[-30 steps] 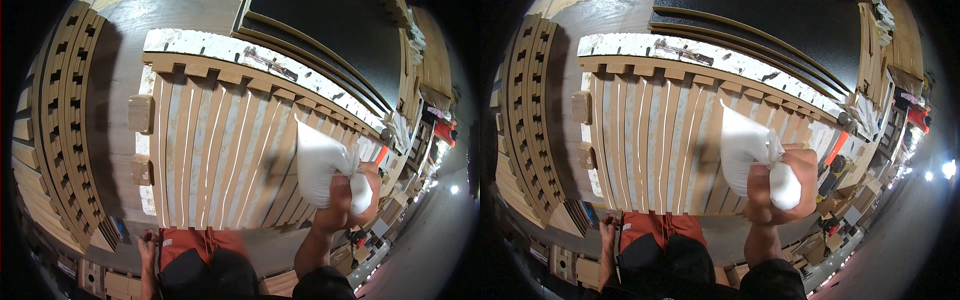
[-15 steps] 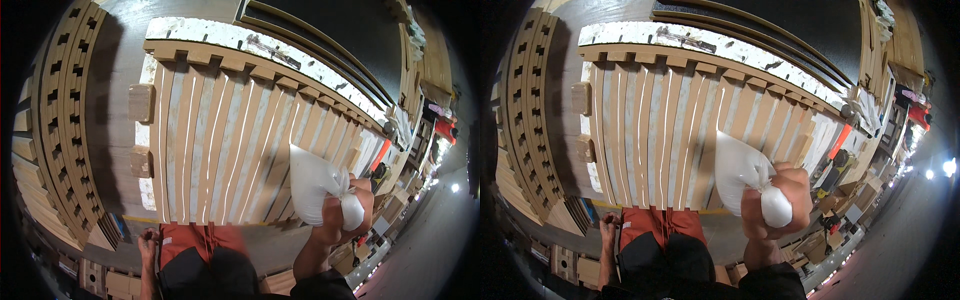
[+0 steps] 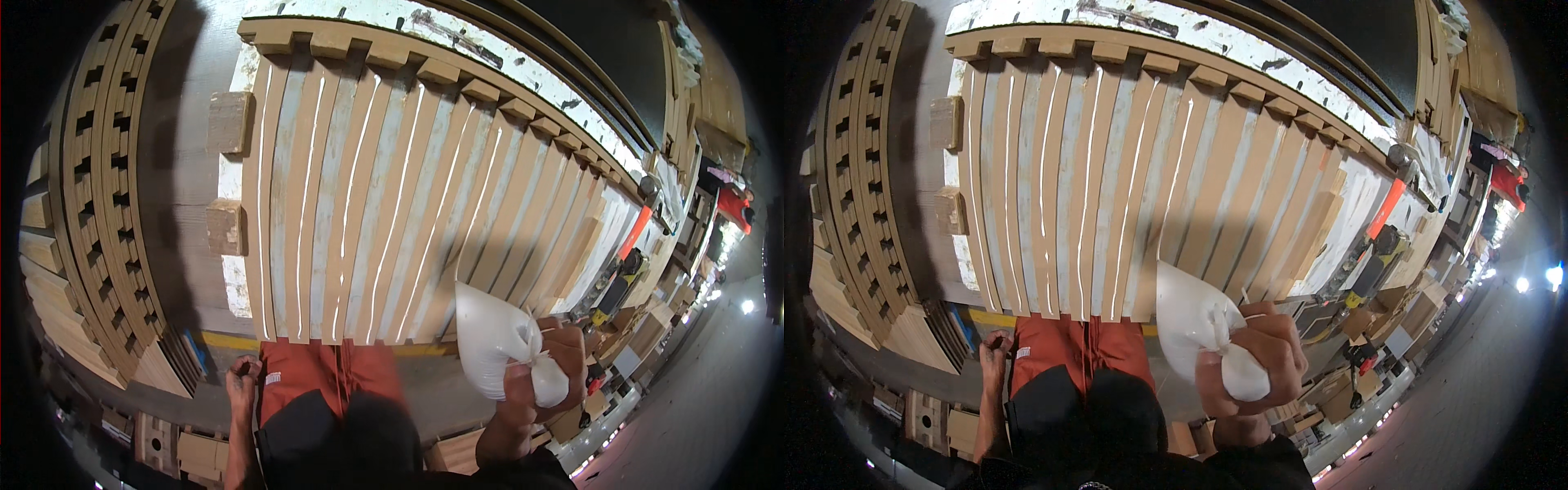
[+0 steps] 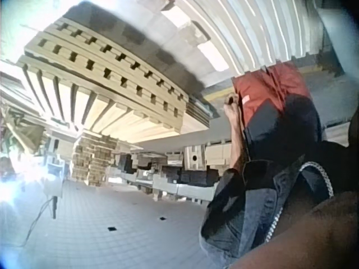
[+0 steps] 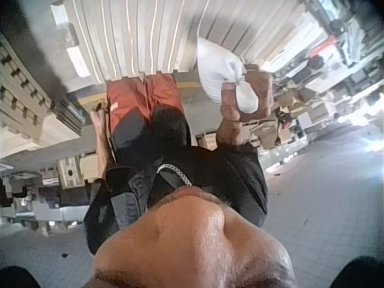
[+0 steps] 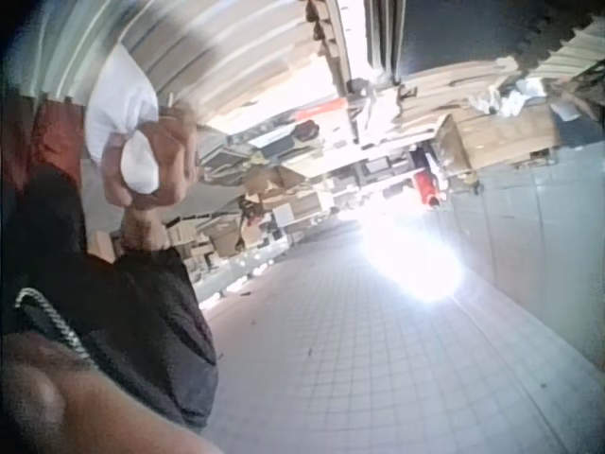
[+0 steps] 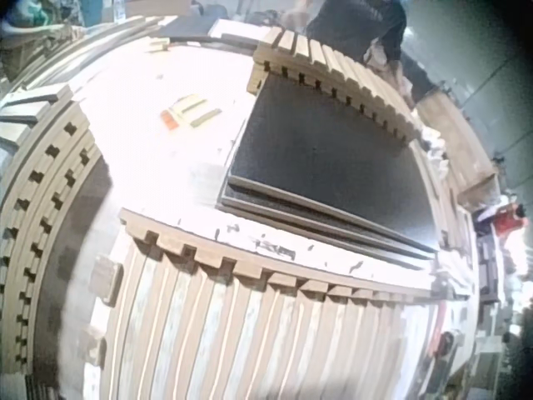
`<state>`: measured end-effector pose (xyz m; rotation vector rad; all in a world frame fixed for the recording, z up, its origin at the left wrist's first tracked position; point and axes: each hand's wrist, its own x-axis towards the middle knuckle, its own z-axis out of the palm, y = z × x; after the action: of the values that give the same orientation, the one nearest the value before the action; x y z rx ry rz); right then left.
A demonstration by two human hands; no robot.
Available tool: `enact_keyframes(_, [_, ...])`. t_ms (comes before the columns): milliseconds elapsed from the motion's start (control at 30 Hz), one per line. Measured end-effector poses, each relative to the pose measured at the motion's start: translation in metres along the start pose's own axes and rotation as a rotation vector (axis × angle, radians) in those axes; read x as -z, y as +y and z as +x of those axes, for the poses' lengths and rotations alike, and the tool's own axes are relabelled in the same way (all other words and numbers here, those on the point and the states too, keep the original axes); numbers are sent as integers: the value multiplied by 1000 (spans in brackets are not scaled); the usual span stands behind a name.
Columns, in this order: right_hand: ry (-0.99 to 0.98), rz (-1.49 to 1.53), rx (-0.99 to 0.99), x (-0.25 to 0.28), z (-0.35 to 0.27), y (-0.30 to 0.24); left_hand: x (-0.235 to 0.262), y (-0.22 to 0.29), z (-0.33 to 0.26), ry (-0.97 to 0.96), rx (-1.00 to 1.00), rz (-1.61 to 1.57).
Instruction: The person arranges wooden slats into a template, squeezes glue onto the slats from a bag, places a flat panel on top, and secures it with a nail gun.
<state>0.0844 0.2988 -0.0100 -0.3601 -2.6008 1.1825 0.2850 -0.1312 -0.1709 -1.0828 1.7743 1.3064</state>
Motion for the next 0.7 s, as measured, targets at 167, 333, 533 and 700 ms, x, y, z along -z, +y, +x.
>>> enact_keyframes(167, [-84,-22,-47,10,-22,-8,3,-7,4,47,38,24])
enact_keyframes(333, [-181,-20,-175,14,-43,-16,11,-24,8,80,87,71])
enact_keyframes(533, [-200,35,-160,19,-55,-7,2,-2,2,30,63,89])
enact_keyframes(700, [-247,18,-214,23,-53,-13,-2,13,-5,67,54,56])
